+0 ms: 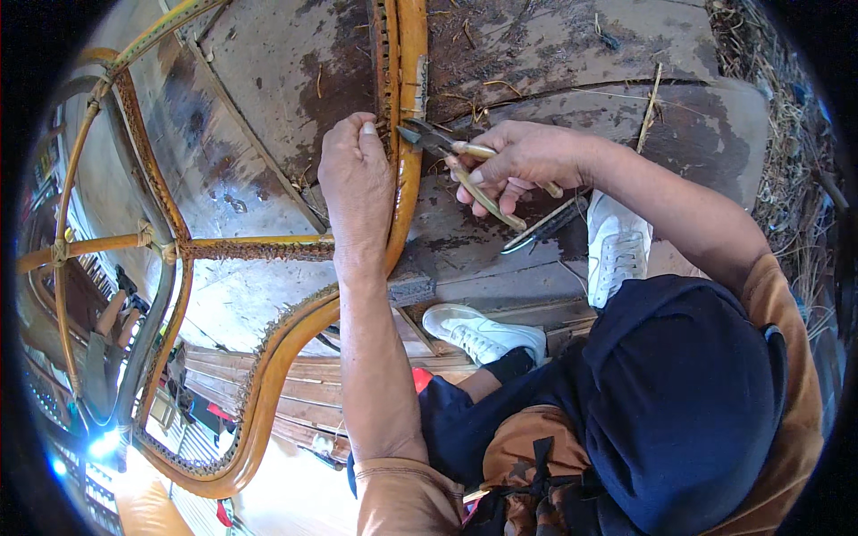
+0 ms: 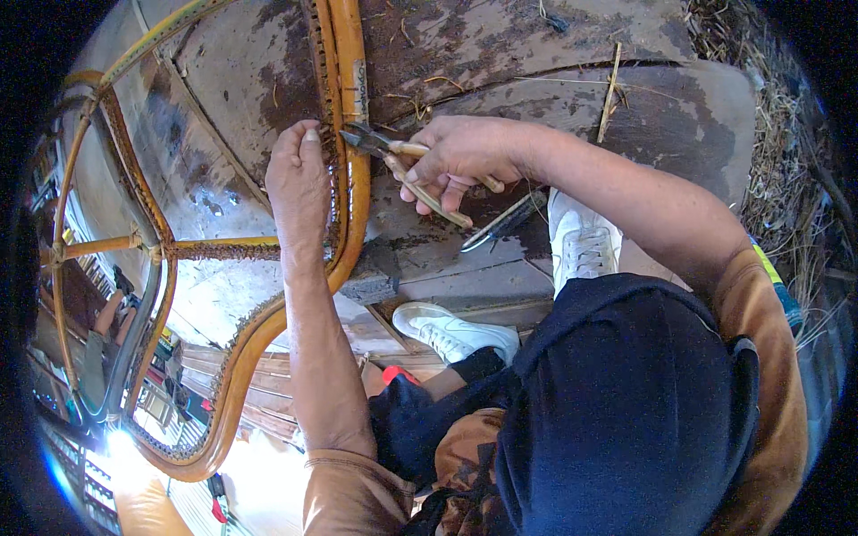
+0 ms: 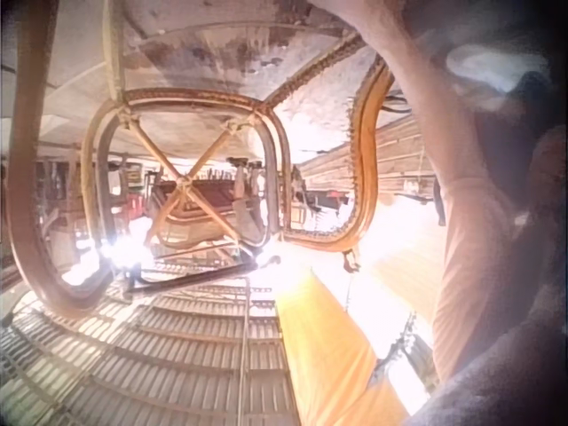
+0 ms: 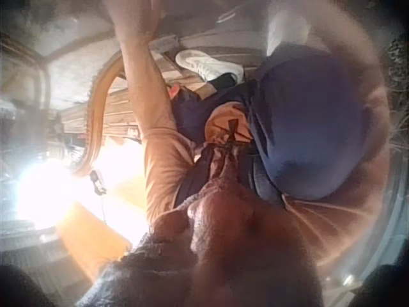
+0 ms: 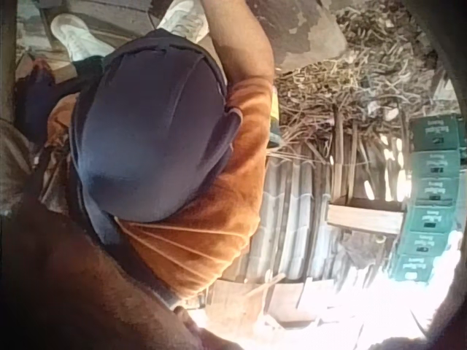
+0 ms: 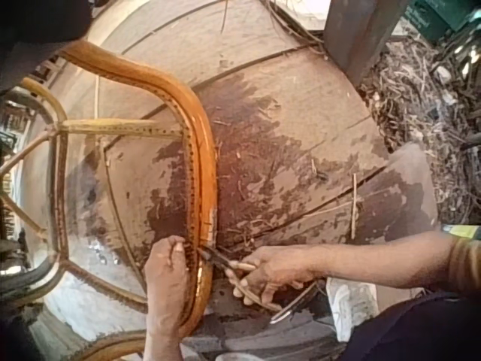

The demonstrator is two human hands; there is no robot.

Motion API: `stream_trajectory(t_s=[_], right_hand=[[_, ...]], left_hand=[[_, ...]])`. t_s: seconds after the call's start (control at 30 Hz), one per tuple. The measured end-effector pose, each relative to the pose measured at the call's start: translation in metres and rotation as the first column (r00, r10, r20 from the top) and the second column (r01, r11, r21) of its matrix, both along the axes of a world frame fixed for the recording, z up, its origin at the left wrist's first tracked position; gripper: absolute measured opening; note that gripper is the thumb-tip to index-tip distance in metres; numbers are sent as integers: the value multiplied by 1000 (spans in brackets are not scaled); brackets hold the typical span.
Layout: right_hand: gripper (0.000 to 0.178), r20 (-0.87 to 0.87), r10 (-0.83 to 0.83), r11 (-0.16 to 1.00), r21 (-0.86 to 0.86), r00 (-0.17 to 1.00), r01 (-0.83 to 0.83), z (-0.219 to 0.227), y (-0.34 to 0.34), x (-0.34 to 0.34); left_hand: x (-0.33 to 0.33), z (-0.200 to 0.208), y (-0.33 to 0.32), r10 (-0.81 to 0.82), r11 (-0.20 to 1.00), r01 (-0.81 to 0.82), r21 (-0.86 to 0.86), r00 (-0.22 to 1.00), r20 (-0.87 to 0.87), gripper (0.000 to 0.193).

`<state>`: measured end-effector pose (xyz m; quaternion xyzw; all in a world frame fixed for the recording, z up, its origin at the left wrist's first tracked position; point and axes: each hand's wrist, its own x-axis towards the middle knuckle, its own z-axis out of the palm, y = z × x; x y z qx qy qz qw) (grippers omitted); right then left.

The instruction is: Removing old staples and sanding a wooden furniture frame to prepare it for refurbishment.

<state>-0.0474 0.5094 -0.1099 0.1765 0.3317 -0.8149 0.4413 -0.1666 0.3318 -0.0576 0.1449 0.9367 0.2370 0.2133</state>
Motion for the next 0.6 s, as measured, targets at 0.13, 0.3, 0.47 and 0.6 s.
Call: stream_trajectory(t_s=[0.13, 0.3, 0.47, 0.6], right_hand=[[31, -42, 52, 998, -38, 998, -54, -6, 1, -5], [31, -18, -7, 995, -100, 1000, 5, -8, -2, -8], [27, 61, -111, 990, -85, 992, 116, -4, -21, -4], [29, 23, -84, 996, -23, 996, 85, -5, -26, -3]], left_hand=[[5, 5, 5, -41, 997, 41, -60, 999, -2, 16], [4, 0, 5, -213, 975, 198, -100, 961, -177, 12], [10, -3, -1, -195, 977, 208, 34, 952, -235, 13], [16, -7, 3, -1, 1000, 4, 25, 992, -125, 13]])
